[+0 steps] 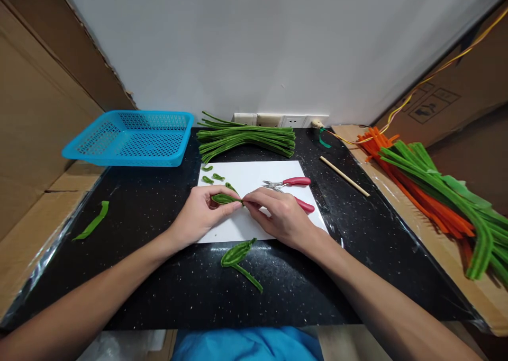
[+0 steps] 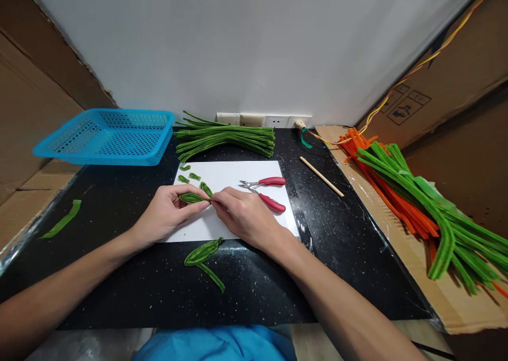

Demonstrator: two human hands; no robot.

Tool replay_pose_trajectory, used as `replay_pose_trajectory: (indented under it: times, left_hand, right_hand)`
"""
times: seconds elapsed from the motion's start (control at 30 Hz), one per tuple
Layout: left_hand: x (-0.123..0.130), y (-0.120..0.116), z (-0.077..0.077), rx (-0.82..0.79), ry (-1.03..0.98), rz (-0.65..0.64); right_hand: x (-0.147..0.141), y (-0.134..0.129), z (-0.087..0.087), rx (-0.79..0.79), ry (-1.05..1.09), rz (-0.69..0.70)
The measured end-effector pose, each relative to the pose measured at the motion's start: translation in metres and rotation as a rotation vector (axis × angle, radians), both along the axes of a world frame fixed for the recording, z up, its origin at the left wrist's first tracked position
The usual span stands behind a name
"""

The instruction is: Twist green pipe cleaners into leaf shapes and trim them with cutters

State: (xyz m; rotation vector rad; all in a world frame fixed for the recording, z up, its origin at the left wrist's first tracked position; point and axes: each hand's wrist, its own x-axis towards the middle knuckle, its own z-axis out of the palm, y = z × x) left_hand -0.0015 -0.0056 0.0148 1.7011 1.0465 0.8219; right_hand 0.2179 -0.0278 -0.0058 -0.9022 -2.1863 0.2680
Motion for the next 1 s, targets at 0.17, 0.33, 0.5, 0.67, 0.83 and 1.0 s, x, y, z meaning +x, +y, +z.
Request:
replay_pose_trajectory:
  times: [0.17,0.33,0.5,0.67,0.83,1.0]
  left_hand:
    - [-0.001,0.001,0.0,0.011,0.04,-0.033]
    - [-0.004,-0.001,-0.001,0.069,0.136,-0.026]
    - [-0.016,0.0,-0.011,0.333,0.233,-0.102]
    - [-0.021,0.002,-0.016,0.481,0.262,-0.128]
    - [-0.007,0.0,-0.01,0.224,0.005,0.107]
    - [-0.003,0.006,-0.009,0.007,-0.272,0.041]
  right_hand:
    - [-0.005,-0.004,0.0,-0.008,-0.077,-0.027]
    - [-0.015,-0.01,0.007,-0.176,0.034,-0.075]
    - [-0.02,-0.011,0.016,-0.446,0.194,-0.075]
    - [-0.021,-0.011,0.019,-0.536,0.248,-0.04]
    - [-0.014,-0.008,0.017,-0.486,0.354,-0.024]
    - [-0.012,-0.01,0.019,-0.493,0.414,-0.024]
